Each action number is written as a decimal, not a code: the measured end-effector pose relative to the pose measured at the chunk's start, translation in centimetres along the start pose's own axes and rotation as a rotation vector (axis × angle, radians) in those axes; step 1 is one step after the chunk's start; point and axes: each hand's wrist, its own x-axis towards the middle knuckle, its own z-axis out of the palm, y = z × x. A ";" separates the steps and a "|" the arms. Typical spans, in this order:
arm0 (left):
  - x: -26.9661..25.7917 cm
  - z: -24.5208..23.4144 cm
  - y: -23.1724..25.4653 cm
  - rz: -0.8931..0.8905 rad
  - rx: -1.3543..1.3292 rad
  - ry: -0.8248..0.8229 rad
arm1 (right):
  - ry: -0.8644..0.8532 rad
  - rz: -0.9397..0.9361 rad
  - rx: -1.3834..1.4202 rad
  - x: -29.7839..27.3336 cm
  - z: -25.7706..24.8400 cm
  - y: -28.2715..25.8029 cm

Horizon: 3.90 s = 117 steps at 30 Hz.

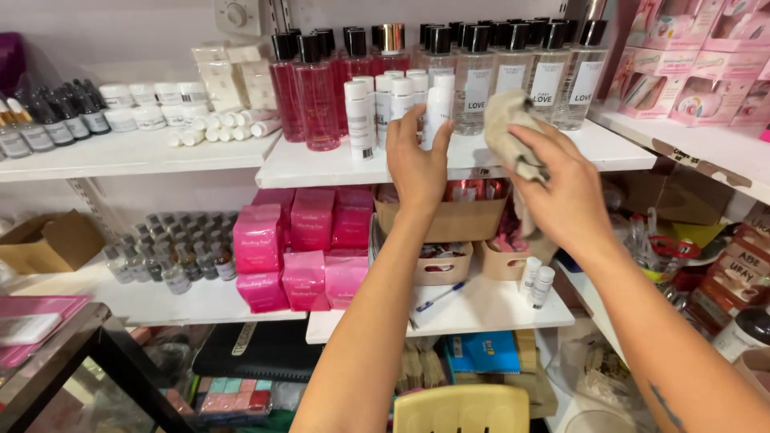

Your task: Wiping face toner bottles with a cloth and organizing them on a shelf in a stockroom.

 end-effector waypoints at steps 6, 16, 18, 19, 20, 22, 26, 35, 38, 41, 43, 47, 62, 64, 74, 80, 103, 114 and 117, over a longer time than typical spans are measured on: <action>0.5 1.7 -0.8 0.021 -0.045 0.073 | 0.025 -0.028 -0.011 2.8 4.3 3.0; -0.5 -0.4 -1.5 0.015 0.067 -0.005 | -0.045 0.125 -0.162 3.1 9.7 4.5; -0.5 -1.5 -0.5 -0.041 0.215 -0.146 | -0.079 0.168 -0.173 3.4 9.4 3.7; -0.3 -1.8 -0.5 -0.044 0.219 -0.143 | -0.084 0.165 -0.171 3.2 9.7 3.8; 0.0 -1.9 -0.4 -0.070 0.249 -0.186 | -0.083 0.165 -0.185 3.2 9.8 4.0; 0.5 -1.9 -0.5 -0.100 0.278 -0.228 | -0.085 0.165 -0.201 3.1 10.1 4.5; 0.7 -1.6 -1.2 -0.089 0.337 -0.248 | -0.040 0.108 -0.209 2.5 10.8 5.5; -3.0 -3.2 0.4 0.112 0.212 -0.175 | -0.124 0.284 0.281 1.0 4.9 4.8; -7.6 -3.9 0.4 0.257 0.188 -0.100 | -0.057 0.484 0.680 -2.7 0.8 8.2; -13.0 -3.5 -0.9 0.254 0.233 -0.097 | 0.058 0.487 0.870 -7.5 -2.8 10.9; -16.6 -2.6 -2.1 0.199 0.247 -0.144 | 0.090 0.546 0.930 -10.7 -4.6 11.9; -23.2 -0.3 -3.3 -0.002 0.304 -0.381 | 0.188 0.871 1.093 -17.0 -5.8 15.9; -36.3 11.5 -5.3 -0.528 0.356 -0.676 | 0.187 1.133 1.025 -29.8 -1.0 24.0; -36.9 13.2 -5.4 -0.567 0.352 -0.653 | 0.189 1.123 1.006 -31.1 -0.4 24.8; -37.6 19.4 -6.2 -0.653 0.326 -0.405 | 0.244 1.077 0.996 -32.7 0.0 23.8; -38.5 19.9 -7.9 -0.621 0.270 -0.324 | 0.244 1.112 0.933 -33.4 -0.7 23.8; -41.2 2.1 -6.1 -1.690 -1.039 -0.036 | -0.278 0.561 0.346 -28.7 10.2 12.3; -37.3 -9.1 -8.4 -1.579 -1.195 0.040 | -0.708 0.881 0.650 -37.0 4.5 7.1; -35.0 -10.5 -5.8 -1.638 -1.245 0.086 | -0.465 1.123 0.805 -29.3 3.7 5.7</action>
